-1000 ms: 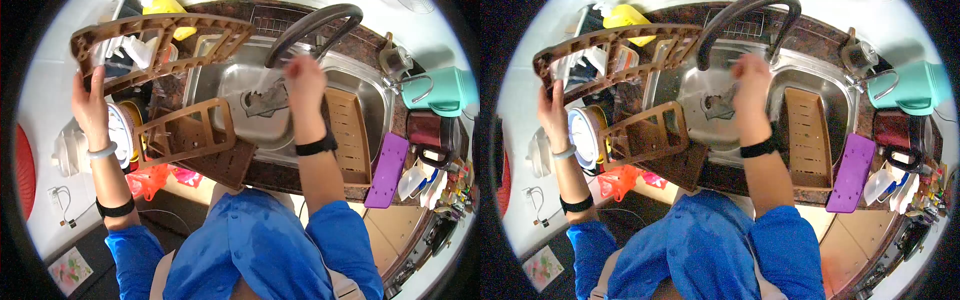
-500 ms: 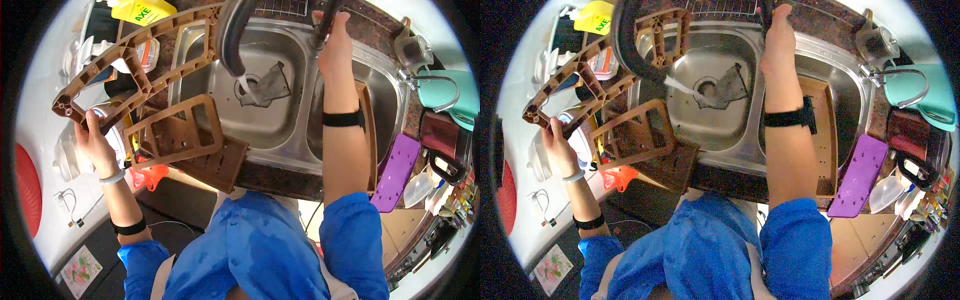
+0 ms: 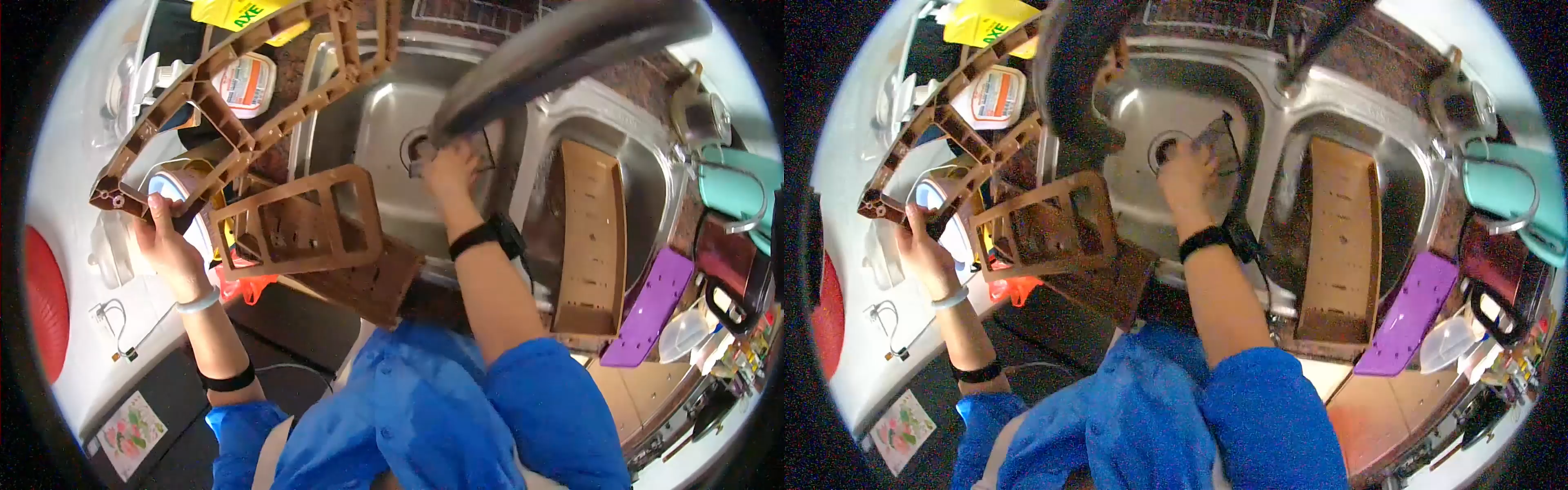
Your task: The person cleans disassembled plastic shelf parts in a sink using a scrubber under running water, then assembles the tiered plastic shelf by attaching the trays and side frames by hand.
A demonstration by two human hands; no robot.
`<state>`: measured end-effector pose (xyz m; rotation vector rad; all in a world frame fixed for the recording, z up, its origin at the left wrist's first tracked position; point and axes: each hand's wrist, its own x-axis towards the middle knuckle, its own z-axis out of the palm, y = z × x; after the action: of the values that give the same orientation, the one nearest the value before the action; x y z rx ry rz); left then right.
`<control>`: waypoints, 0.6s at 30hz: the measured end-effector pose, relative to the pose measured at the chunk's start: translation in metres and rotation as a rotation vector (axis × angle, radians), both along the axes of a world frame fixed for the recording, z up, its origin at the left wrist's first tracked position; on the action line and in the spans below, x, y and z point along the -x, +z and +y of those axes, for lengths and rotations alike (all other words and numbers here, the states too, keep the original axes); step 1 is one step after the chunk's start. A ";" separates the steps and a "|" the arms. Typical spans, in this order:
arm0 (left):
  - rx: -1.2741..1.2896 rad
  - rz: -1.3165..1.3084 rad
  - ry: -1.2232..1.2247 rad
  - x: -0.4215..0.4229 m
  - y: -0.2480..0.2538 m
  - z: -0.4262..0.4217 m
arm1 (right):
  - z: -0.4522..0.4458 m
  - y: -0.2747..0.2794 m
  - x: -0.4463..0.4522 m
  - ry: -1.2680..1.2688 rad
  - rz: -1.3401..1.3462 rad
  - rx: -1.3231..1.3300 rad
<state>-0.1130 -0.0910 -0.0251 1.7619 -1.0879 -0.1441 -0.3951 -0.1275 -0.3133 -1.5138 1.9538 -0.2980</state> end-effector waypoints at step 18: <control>0.094 0.155 -0.032 -0.027 -0.002 0.026 | 0.035 -0.105 -0.113 0.752 -0.715 0.248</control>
<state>-0.0857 -0.0655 -0.0272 1.6221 -0.9947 -0.2411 -0.2818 -0.0930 -0.4180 -1.8408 0.7520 -0.6447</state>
